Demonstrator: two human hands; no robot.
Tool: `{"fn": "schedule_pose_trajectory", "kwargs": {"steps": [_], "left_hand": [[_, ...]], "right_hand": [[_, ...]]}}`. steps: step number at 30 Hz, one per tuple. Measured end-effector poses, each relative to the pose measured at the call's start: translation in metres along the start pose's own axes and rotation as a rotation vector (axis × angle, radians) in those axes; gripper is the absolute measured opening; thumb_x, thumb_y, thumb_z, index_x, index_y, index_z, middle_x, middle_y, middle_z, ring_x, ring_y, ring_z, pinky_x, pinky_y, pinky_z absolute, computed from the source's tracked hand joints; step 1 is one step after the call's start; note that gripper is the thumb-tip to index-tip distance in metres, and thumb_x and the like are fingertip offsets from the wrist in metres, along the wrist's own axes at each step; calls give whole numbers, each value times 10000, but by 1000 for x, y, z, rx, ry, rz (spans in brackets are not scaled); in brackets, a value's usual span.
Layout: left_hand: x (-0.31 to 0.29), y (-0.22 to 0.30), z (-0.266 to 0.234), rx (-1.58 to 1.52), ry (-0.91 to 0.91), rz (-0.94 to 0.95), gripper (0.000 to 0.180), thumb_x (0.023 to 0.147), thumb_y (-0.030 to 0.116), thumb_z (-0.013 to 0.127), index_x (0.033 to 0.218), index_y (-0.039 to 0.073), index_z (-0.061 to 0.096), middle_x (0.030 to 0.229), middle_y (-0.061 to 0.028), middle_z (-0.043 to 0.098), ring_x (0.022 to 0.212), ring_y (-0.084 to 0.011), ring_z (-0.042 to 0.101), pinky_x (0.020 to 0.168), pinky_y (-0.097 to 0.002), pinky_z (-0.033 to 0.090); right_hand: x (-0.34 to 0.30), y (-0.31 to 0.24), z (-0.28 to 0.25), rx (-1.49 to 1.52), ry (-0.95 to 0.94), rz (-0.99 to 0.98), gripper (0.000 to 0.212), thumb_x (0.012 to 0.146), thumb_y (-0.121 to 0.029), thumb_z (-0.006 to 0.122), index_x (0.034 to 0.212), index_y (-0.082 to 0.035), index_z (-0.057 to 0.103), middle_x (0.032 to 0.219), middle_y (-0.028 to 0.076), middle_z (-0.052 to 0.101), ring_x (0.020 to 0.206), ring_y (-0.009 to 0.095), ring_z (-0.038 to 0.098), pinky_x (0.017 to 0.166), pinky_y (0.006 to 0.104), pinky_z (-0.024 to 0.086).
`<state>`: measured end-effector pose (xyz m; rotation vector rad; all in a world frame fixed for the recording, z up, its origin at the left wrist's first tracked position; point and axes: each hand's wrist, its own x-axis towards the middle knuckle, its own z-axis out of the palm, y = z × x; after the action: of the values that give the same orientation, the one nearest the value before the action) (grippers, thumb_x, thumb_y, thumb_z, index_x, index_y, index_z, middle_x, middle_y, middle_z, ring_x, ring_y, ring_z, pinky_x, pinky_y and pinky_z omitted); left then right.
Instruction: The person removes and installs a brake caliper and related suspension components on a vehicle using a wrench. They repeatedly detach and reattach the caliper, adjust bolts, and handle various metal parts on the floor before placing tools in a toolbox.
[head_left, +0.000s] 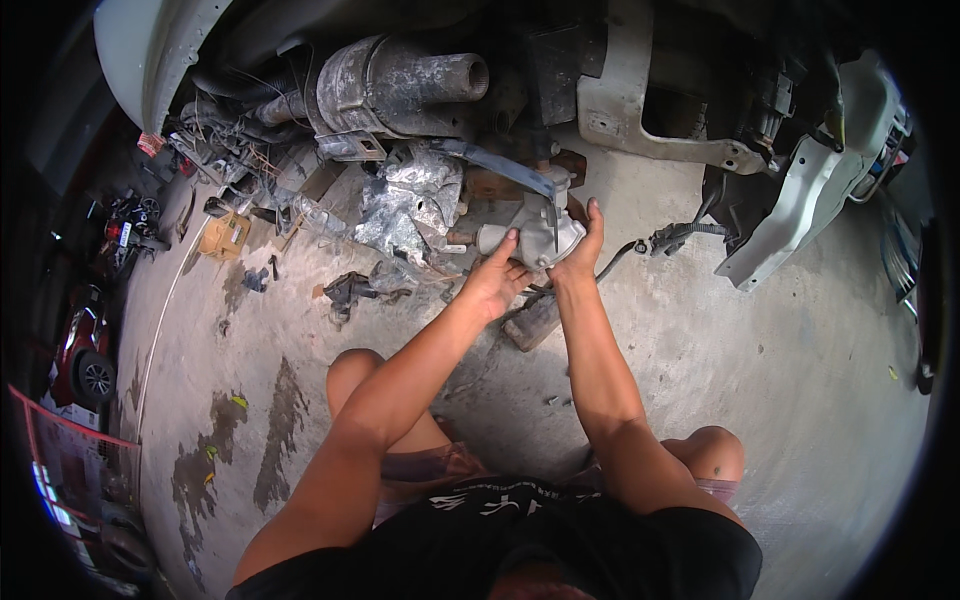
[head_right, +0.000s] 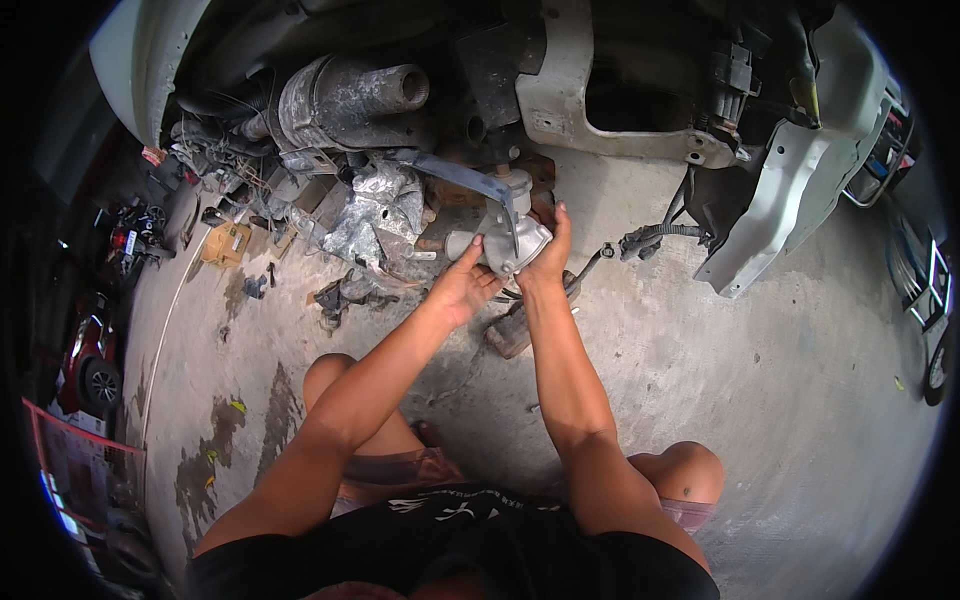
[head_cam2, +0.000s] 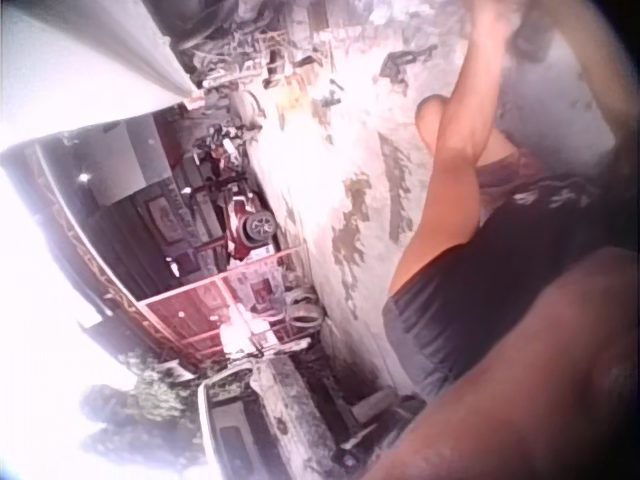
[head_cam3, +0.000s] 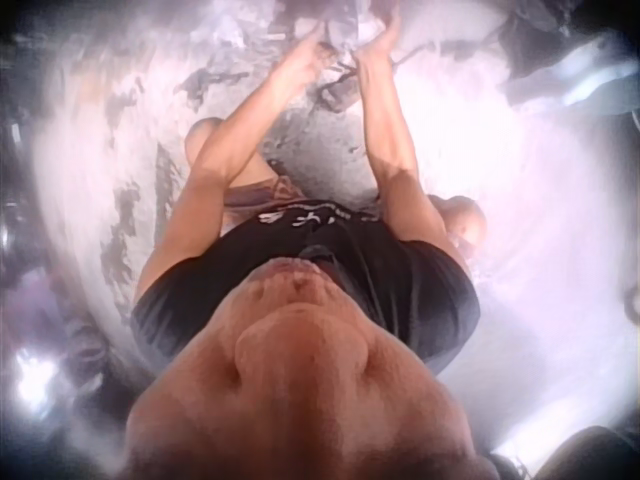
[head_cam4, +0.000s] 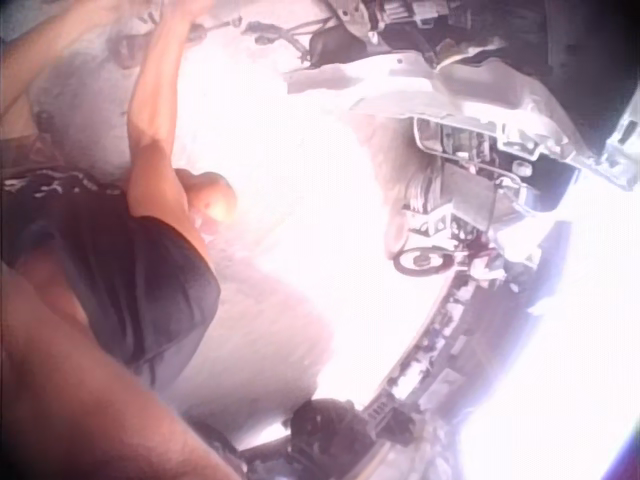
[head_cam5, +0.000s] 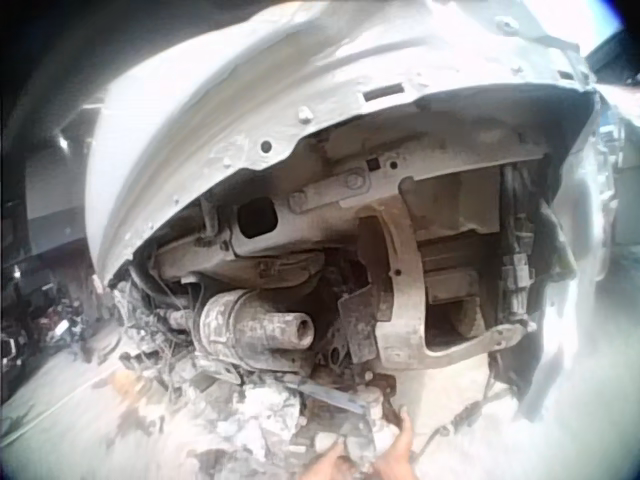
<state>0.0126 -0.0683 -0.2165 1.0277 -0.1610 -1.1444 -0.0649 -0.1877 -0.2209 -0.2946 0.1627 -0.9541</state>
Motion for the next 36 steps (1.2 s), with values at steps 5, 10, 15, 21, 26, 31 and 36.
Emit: {"fn": "schedule_pose_trajectory", "kwargs": {"steps": [5,10,15,21,26,31,36], "left_hand": [[-3,-4,2,-43,-13,2,567,952,402,672,1358,56,481,1320,-152,517,1245,-276,506,1112,-435,418],[-5,-8,-1,-156,-8,15,492,972,396,644,1322,75,516,1271,-112,545,1206,-256,532,1075,-411,450],[-2,7,-9,-118,34,-5,423,1003,401,592,1304,109,537,1231,-83,561,1141,-224,551,1003,-405,492],[2,-2,-11,-83,12,129,414,963,480,634,1239,177,572,1126,10,572,946,-143,504,742,-308,411],[7,2,-7,-62,1,136,346,957,486,641,1162,212,590,1009,53,601,846,-115,491,674,-295,373],[15,3,-8,-27,-55,170,344,962,501,623,1158,220,590,964,64,613,810,-102,504,639,-285,355],[29,5,-25,6,-43,200,389,963,534,599,1189,217,587,1003,65,621,832,-96,502,636,-276,347]], "right_hand": [[-1,-5,-4,12,-144,9,496,861,-286,492,1230,38,568,1146,169,634,1024,285,624,908,408,506],[-6,-6,11,-65,-207,17,555,839,-256,496,1284,75,525,1175,197,623,1084,309,610,971,408,486],[-9,8,22,-80,-181,-27,550,836,-261,500,1280,60,545,1215,161,610,1086,287,596,953,397,485],[-3,13,22,-66,-173,3,550,831,-250,473,1294,38,550,1215,159,633,1071,296,619,950,413,500],[-3,13,22,-74,-179,-50,544,811,-242,491,1273,40,551,1234,179,612,1130,315,592,998,424,471],[4,13,13,-77,-227,-86,549,802,-238,500,1272,42,547,1262,182,593,1178,320,562,1046,430,430],[3,25,18,-46,-186,-103,555,832,-243,497,1304,49,516,1256,192,594,1182,316,561,1046,426,428]]}}
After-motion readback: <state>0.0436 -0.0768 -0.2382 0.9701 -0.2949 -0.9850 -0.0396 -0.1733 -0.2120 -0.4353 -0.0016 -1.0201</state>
